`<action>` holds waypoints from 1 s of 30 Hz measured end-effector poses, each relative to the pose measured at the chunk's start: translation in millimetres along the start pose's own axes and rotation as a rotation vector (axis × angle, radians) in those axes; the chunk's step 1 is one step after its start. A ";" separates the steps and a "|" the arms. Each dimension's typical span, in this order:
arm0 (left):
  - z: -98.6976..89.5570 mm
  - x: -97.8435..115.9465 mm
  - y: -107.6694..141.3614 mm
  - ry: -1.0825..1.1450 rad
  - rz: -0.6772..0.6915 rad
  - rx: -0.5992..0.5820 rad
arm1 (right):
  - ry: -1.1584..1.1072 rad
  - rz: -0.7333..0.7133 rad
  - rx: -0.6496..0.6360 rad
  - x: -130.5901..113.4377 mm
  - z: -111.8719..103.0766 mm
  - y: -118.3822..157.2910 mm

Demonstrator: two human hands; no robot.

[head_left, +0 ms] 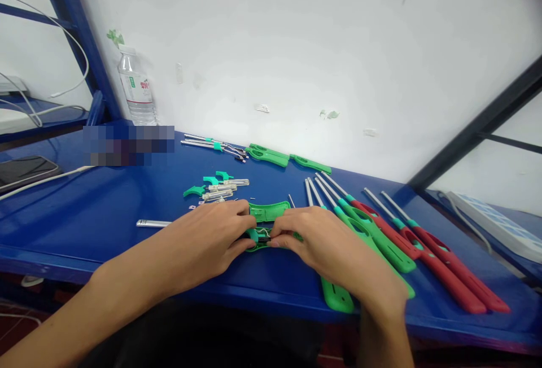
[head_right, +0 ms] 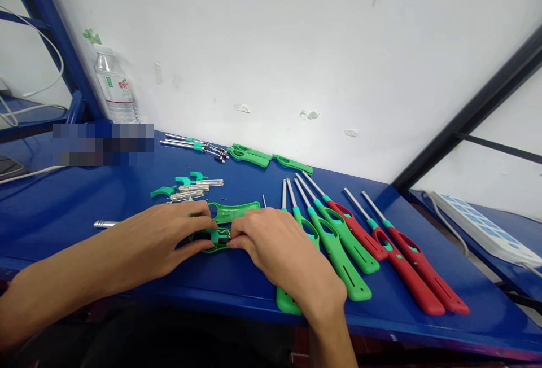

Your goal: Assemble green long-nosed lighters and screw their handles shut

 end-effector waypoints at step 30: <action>-1.5 1.8 -0.1 0.006 0.001 0.001 | 0.025 0.046 0.006 -4.9 -4.1 1.0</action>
Point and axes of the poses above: each hand's wrist, its own y-axis away from the middle knuckle, its own z-axis out of the palm, x = y × z, the point moved 3 cm from there along -y, towards the middle knuckle, and after that the axes turned 8 degrees about z, right-handed, at the moved point
